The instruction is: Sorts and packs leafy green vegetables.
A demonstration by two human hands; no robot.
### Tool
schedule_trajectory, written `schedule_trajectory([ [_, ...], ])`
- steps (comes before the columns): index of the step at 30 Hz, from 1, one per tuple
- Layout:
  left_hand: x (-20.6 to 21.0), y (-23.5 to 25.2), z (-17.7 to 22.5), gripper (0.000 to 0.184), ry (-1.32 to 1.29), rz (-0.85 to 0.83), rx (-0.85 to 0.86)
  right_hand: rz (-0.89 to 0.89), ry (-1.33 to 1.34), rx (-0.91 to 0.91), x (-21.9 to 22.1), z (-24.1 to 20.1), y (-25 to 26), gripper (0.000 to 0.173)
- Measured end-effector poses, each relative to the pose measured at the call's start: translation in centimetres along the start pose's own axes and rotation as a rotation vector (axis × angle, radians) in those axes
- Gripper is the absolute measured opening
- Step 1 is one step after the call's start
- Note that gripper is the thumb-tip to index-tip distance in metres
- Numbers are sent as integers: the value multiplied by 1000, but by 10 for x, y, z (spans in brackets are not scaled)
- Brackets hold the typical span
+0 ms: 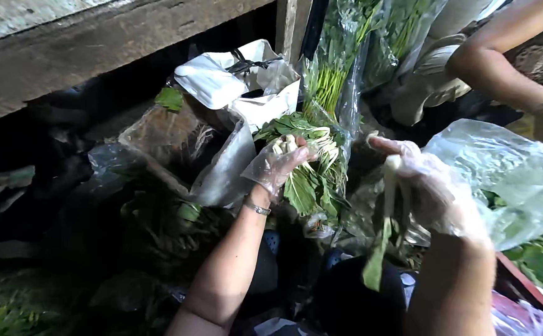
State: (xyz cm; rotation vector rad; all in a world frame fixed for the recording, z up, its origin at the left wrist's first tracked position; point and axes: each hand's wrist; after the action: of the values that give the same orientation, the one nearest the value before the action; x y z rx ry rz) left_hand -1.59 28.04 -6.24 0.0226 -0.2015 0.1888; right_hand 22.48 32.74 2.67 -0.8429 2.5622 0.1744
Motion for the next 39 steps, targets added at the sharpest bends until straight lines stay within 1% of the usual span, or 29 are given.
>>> schedule_trajectory([
  [2, 9, 2, 2, 39, 167, 25, -84, -129, -5, -30, 6, -21, -10, 49],
  [3, 14, -1, 6, 42, 203, 21, -141, -162, 18, -78, 16, -29, -10, 49],
  [4, 20, -5, 10, 40, 206, 25, -186, -161, 42, -132, 30, -31, -7, 47],
  [6, 33, -12, 13, 31, 121, 69, -235, -54, -14, -215, 59, -22, 8, 36],
  [7, 39, -15, 13, 24, 25, 94, -242, 20, -38, -247, 70, -13, 16, 33],
  [9, 43, -19, 10, 23, -147, 121, -230, 110, -32, -305, 82, 1, 25, 31],
  [10, 41, -19, 6, 27, -188, 106, -212, 144, -20, -315, 86, 6, 26, 33],
  [12, 38, -18, 4, 49, -160, 83, -179, 195, 22, -318, 91, 12, 27, 36],
  [13, 36, -17, 3, 56, -130, 72, -163, 214, 52, -327, 92, 13, 27, 36],
  [15, 34, -15, -1, 57, -31, 81, -151, 238, 99, -306, 92, 8, 24, 29],
  [17, 35, -15, 3, 49, 110, 105, -179, 230, 131, -231, 90, -3, 17, 20],
  [19, 38, -17, 11, 42, 205, 114, -219, 196, 135, -168, 85, -10, 12, 22],
  [20, 38, -19, 12, 42, 224, 115, -227, 196, 114, -169, 86, -9, 13, 23],
  [22, 35, -21, 4, 54, 214, 102, -219, 218, 65, -192, 91, -5, 19, 25],
  [24, 30, -21, 2, 67, 194, 75, -146, 214, 104, -185, 92, 2, 27, 32],
  [25, 27, -20, 2, 68, 186, 51, -104, 193, 161, -162, 90, 4, 31, 36],
  [27, 20, -17, -2, 70, 200, 3, -75, 142, 285, -107, 87, 6, 37, 36],
  [29, 17, -14, -1, 68, 197, -20, -76, 92, 374, -100, 84, 7, 45, 34],
  [32, 12, -12, -5, 64, 102, 4, 0, 3, 455, -78, 82, 4, 55, 25],
  [35, 10, -11, -6, 54, 145, 50, 53, 1, 547, -69, 82, 0, 58, 24],
  [36, 10, -12, -5, 50, 176, 55, 53, 14, 605, -78, 83, -1, 57, 25],
  [37, 7, -13, -7, 51, 231, 56, 35, 28, 654, -93, 84, -2, 55, 29],
  [38, 3, -12, -10, 50, 229, 36, -1, 40, 671, -112, 84, -2, 50, 33],
  [39, 0, -11, -10, 45, 155, 7, -23, 61, 656, -125, 81, -3, 42, 35],
])
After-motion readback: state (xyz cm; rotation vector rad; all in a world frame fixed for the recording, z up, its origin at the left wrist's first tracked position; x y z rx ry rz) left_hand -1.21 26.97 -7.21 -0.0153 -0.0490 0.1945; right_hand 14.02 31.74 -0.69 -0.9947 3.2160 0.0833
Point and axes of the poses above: each hand's wrist, its own y-axis towards the middle knuckle, its own x-axis out of the palm, z = x × y, and after that the axes turned 7 degrees about -z, right-handed
